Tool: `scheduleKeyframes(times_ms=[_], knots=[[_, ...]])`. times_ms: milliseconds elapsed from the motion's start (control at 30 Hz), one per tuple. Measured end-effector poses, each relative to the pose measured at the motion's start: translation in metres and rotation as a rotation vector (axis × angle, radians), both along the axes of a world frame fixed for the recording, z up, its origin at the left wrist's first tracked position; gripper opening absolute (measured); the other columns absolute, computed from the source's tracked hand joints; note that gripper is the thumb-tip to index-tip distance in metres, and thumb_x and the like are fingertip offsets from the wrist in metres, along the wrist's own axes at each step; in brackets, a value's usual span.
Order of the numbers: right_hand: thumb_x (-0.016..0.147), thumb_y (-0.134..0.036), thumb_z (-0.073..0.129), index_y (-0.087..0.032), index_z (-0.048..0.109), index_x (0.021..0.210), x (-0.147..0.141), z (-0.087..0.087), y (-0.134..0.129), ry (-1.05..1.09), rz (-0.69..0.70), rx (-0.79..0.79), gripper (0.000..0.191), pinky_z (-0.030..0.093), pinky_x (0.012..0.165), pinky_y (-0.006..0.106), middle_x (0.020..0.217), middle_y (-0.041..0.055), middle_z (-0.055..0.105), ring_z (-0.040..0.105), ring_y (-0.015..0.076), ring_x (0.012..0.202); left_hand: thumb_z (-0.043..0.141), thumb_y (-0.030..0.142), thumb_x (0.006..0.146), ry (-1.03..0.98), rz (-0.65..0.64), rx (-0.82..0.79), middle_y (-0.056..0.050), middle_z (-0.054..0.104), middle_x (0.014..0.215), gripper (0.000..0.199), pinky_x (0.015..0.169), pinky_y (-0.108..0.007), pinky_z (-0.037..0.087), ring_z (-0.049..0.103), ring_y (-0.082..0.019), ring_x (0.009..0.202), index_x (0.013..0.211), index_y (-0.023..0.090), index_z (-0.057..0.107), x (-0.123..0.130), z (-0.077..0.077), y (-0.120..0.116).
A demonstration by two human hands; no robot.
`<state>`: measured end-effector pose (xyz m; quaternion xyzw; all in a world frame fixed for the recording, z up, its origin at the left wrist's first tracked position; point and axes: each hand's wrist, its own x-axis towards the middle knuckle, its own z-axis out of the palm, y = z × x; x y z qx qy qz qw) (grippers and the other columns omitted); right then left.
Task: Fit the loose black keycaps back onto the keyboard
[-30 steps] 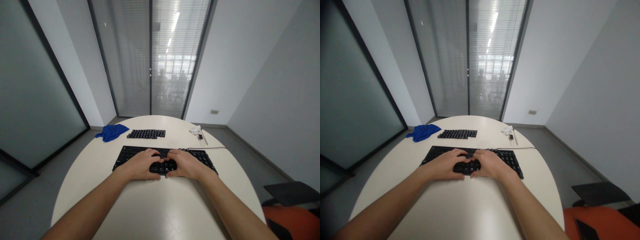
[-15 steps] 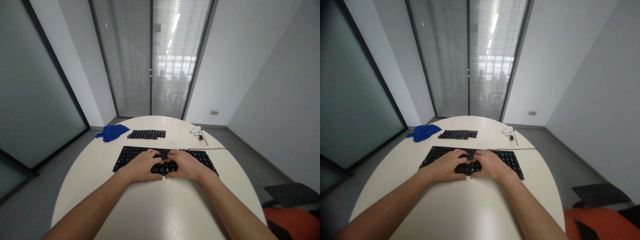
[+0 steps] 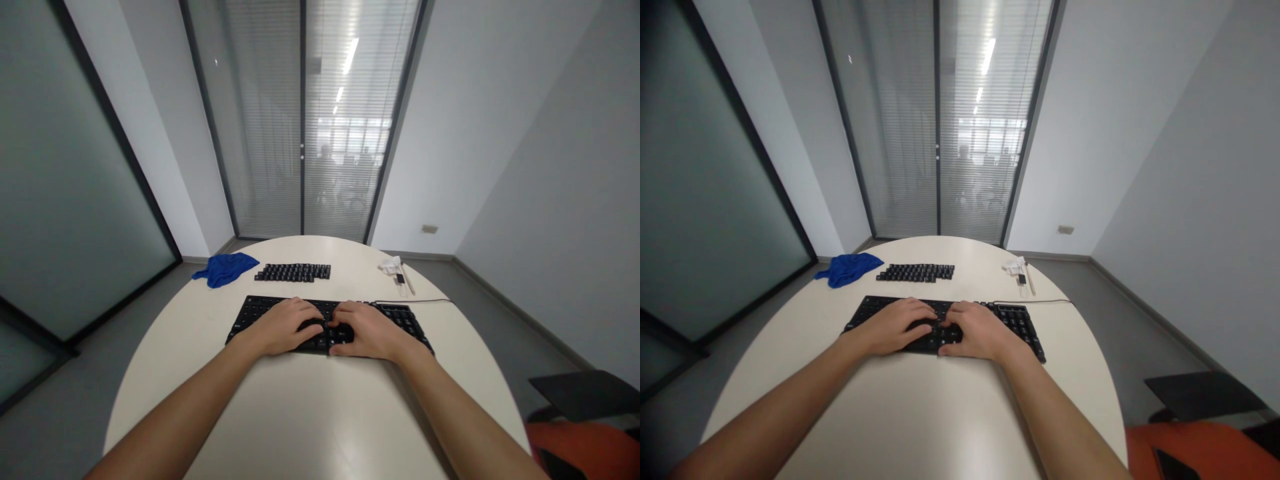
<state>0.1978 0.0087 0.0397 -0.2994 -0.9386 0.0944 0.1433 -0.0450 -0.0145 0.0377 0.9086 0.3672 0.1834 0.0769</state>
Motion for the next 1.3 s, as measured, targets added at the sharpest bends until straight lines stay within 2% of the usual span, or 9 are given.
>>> scheduleKeyframes(times_ms=[167,267,500,667,933,1133,1300], knots=[[0.073,-0.049,0.081,-0.019,0.072,0.103,0.001,-0.002,0.001,-0.008,-0.006,-0.006,0.043,0.050,0.085,0.034,0.100,0.0066,0.070,0.065,0.0250,0.093,0.054,0.032,0.099,-0.020,0.201,0.092,-0.004,0.073,0.104,0.020,0.092,-0.035,0.048,0.065,-0.022,0.098,0.101,0.021,0.071,0.000,-0.005,0.024],[0.073,-0.049,0.080,-0.019,0.072,0.102,0.002,-0.003,0.001,0.001,0.000,-0.008,0.043,0.050,0.086,0.034,0.100,0.0068,0.070,0.065,0.0251,0.095,0.058,0.027,0.095,0.037,0.346,0.155,-0.005,0.072,0.109,0.017,0.092,-0.035,0.048,0.063,-0.024,0.103,0.105,0.021,0.071,0.000,-0.008,0.044],[0.073,-0.048,0.081,-0.019,0.072,0.102,0.002,-0.002,0.002,0.002,0.005,-0.003,0.042,0.050,0.085,0.034,0.100,0.0066,0.070,0.066,0.0245,0.094,0.066,0.019,0.089,0.087,0.409,0.169,-0.006,0.068,0.118,0.025,0.099,-0.036,0.046,0.059,-0.026,0.112,0.113,0.022,0.070,0.005,-0.014,0.089],[0.072,-0.047,0.082,-0.019,0.072,0.102,0.002,-0.002,0.001,0.013,0.008,-0.002,0.042,0.049,0.086,0.033,0.100,0.0071,0.070,0.065,0.0241,0.094,0.069,0.016,0.086,0.126,0.435,0.171,-0.008,0.069,0.118,0.029,0.100,-0.037,0.045,0.059,-0.026,0.111,0.115,0.022,0.070,0.010,-0.021,0.108],[0.072,-0.048,0.082,-0.018,0.072,0.101,0.002,0.000,0.001,0.011,0.010,-0.010,0.042,0.049,0.086,0.034,0.100,0.0068,0.070,0.065,0.0243,0.094,0.067,0.015,0.087,0.166,0.424,0.186,-0.010,0.071,0.113,0.024,0.095,-0.041,0.044,0.058,-0.030,0.112,0.109,0.021,0.072,0.014,-0.031,0.117],[0.072,-0.047,0.082,-0.018,0.072,0.102,0.001,0.001,0.000,0.004,0.004,-0.014,0.043,0.049,0.087,0.034,0.099,0.0070,0.070,0.065,0.0246,0.095,0.067,0.013,0.086,0.161,0.385,0.160,-0.009,0.072,0.106,0.017,0.093,-0.040,0.043,0.059,-0.030,0.110,0.097,0.022,0.075,0.018,-0.027,0.117],[0.072,-0.048,0.082,-0.019,0.073,0.101,0.002,-0.001,0.002,0.015,0.007,-0.027,0.043,0.050,0.086,0.033,0.101,0.0067,0.071,0.066,0.0241,0.094,0.067,0.014,0.086,0.097,0.371,0.137,-0.008,0.072,0.105,0.016,0.093,-0.039,0.044,0.061,-0.029,0.107,0.098,0.022,0.075,0.021,-0.021,0.103]])
